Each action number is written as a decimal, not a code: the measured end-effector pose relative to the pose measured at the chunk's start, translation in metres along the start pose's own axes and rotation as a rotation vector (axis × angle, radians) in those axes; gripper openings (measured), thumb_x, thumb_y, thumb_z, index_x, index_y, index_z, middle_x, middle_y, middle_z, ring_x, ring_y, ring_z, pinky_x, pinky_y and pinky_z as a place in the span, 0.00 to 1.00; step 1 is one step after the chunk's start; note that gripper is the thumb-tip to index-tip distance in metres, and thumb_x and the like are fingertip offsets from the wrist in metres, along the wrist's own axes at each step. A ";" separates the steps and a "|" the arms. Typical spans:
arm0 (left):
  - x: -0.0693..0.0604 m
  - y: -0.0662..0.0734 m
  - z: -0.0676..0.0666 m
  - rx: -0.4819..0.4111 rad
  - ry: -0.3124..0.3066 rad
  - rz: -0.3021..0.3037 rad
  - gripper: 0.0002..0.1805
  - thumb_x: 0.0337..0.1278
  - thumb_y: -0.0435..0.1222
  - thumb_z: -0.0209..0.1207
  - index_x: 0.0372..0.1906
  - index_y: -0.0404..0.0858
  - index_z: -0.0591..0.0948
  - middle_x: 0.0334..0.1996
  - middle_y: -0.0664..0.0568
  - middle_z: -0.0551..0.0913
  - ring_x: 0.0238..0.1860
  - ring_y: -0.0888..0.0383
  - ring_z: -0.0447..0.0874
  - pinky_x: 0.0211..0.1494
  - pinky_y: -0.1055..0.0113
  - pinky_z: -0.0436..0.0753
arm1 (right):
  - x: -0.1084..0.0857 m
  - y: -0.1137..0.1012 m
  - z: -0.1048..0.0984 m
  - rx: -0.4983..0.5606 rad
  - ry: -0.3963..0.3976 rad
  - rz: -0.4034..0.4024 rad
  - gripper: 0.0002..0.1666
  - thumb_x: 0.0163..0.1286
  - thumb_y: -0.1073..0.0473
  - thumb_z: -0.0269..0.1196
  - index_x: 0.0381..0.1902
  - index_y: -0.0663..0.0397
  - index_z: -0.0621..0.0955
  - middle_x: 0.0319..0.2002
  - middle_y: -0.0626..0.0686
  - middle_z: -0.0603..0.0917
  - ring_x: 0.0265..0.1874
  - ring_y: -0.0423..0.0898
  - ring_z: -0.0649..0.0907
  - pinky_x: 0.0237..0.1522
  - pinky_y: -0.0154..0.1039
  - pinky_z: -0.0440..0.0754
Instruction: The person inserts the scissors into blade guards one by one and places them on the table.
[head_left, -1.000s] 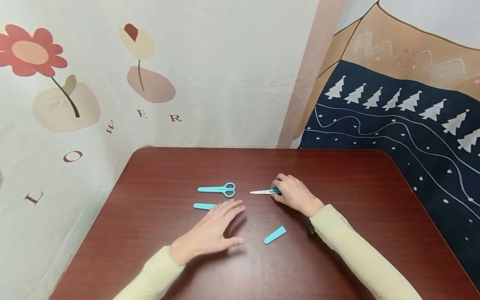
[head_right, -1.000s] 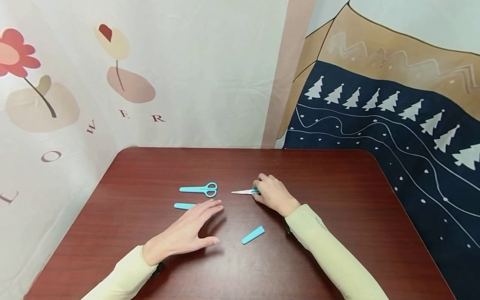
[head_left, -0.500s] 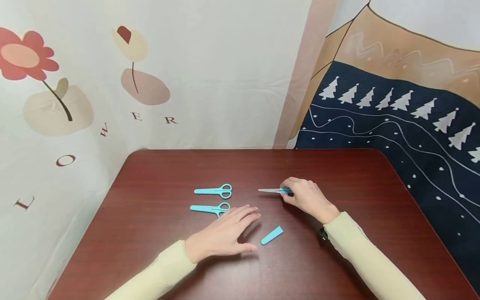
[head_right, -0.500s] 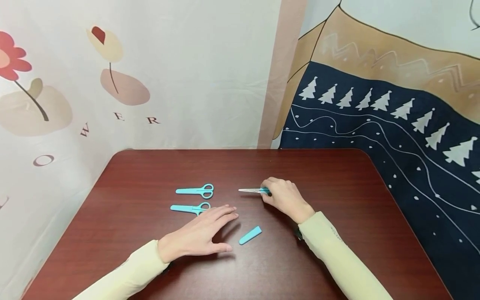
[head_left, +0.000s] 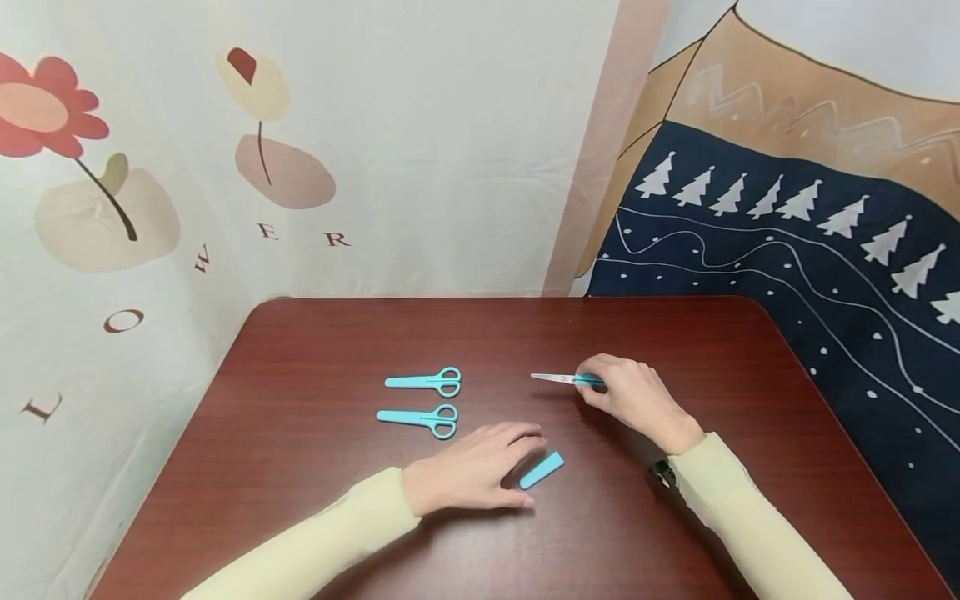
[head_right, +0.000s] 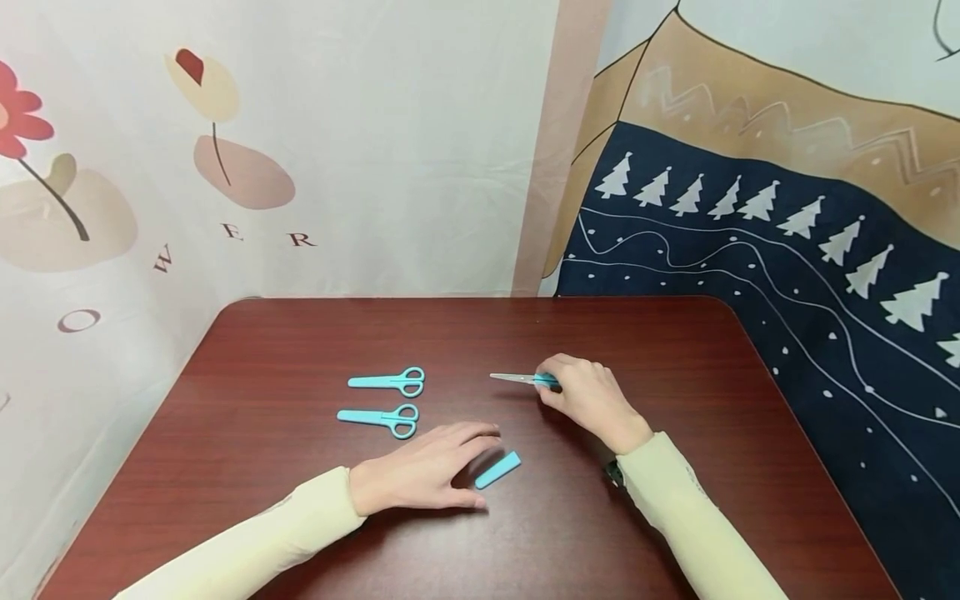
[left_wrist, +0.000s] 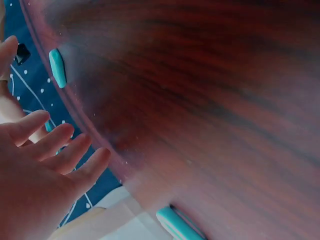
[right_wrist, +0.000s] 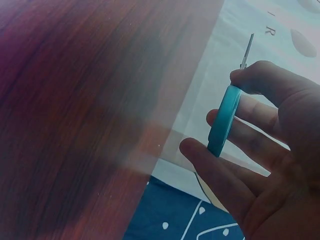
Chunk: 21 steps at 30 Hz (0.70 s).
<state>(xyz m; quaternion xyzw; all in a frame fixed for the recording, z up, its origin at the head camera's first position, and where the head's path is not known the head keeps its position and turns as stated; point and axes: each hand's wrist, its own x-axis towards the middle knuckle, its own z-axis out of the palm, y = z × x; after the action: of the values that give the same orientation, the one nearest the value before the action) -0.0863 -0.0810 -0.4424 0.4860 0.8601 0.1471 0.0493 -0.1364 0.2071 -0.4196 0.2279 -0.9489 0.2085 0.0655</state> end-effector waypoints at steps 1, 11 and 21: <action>0.002 0.001 0.001 0.002 0.000 0.002 0.41 0.60 0.59 0.67 0.71 0.41 0.73 0.69 0.50 0.73 0.67 0.53 0.74 0.70 0.58 0.73 | -0.001 0.001 -0.001 0.001 0.004 0.000 0.15 0.63 0.57 0.76 0.47 0.52 0.87 0.42 0.48 0.87 0.32 0.42 0.82 0.31 0.39 0.82; 0.016 0.002 0.007 -0.010 0.019 -0.014 0.34 0.60 0.55 0.70 0.66 0.41 0.78 0.55 0.53 0.76 0.50 0.58 0.75 0.54 0.69 0.77 | -0.012 0.007 -0.002 0.002 0.010 0.021 0.13 0.64 0.58 0.75 0.46 0.51 0.87 0.40 0.48 0.87 0.30 0.42 0.81 0.31 0.40 0.82; 0.022 -0.002 0.010 -0.036 -0.032 -0.042 0.31 0.59 0.52 0.73 0.63 0.43 0.81 0.53 0.55 0.76 0.50 0.59 0.73 0.53 0.73 0.75 | -0.011 0.006 0.000 0.006 0.030 0.008 0.13 0.64 0.56 0.75 0.45 0.50 0.87 0.39 0.47 0.86 0.30 0.42 0.80 0.32 0.41 0.82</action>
<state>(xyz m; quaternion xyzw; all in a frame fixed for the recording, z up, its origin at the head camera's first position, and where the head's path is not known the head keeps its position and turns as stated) -0.0967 -0.0614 -0.4513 0.4692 0.8664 0.1535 0.0748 -0.1290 0.2159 -0.4245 0.2213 -0.9480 0.2149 0.0784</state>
